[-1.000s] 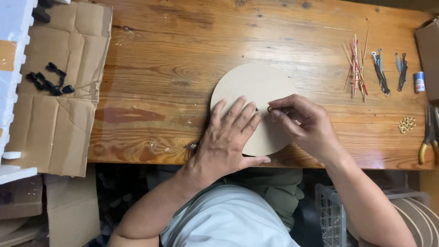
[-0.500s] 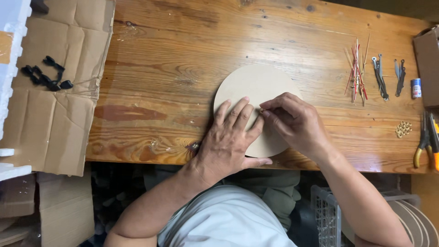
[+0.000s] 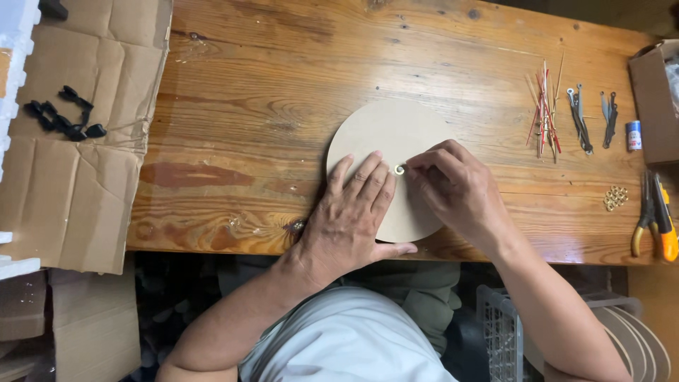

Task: The person places a black plastic component onto a circular wooden board and secures it. They then insert a metal fastener into a central hole and use pliers to crimp it shut. Finally, they insert a small black metal piece into the fastener.

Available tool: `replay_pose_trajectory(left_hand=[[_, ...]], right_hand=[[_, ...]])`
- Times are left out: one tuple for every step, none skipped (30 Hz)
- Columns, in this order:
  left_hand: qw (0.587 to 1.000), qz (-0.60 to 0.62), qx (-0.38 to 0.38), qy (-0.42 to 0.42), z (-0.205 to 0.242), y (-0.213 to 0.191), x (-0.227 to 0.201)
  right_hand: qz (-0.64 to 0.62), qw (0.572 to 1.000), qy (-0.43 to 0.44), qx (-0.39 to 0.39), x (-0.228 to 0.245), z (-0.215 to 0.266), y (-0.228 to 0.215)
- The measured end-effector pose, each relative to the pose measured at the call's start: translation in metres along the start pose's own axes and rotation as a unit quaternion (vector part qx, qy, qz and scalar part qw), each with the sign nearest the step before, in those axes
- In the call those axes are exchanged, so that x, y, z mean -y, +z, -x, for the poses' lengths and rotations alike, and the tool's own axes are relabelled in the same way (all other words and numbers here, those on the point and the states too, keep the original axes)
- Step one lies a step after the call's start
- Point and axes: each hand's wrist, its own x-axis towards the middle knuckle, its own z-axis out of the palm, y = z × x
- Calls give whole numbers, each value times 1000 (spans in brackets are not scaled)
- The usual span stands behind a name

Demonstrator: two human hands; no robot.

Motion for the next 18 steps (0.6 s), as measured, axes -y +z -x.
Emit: replay_pose_trajectory(left_hand=[[1000,0,0,1,-1,-1,0],[1000,3,-3,-1,-1,-2,0],[1000,6,-5,-2,-2,-3,0],[1000,6,-5,-2,-2,-3,0],[1000,9,-4,-2,-2,-4,0],[1000,13,-2,-2,-2,-4,0],[1000,12,-2,-2,-2,-4,0],[1000,14,-3,-2,-2,-4,0],[1000,16,-4,-1,-2,-3,0],[1000,16,-3,-1,-3,-3,0],[1000,12,-4,1,-3,-4,0],[1000,7,-5,2,-3,-4,0],[1000,8,-5,3,-4,-4,0],[1000,8,-1,1,-4,-4,0],[1000,8,2,0,-4,-4,0],[1000,7,3,0,-4,-4,1],[1000,14,4,1,-4,-3,1],[1000,21,5,3,-4,-3,1]], right_hand=[[0,1000,0,0,-1,0,1],[11,1000,2,4,-2,0,2],[21,1000,3,8,-3,1,3],[21,1000,2,8,-3,1,4],[19,1000,6,6,-3,0,5],[18,1000,10,5,-4,1,6],[18,1000,11,5,-3,1,6],[21,1000,10,3,-3,1,7],[24,1000,10,1,-2,0,7],[24,1000,11,0,-3,1,7],[27,1000,6,2,-4,1,7],[31,1000,1,3,-6,1,8],[31,1000,1,3,-5,2,8],[29,999,14,5,-5,2,8],[27,999,26,7,-5,2,8],[27,999,26,7,-4,2,7],[9,1000,20,4,-3,1,6],[-8,1000,15,0,-2,1,5]])
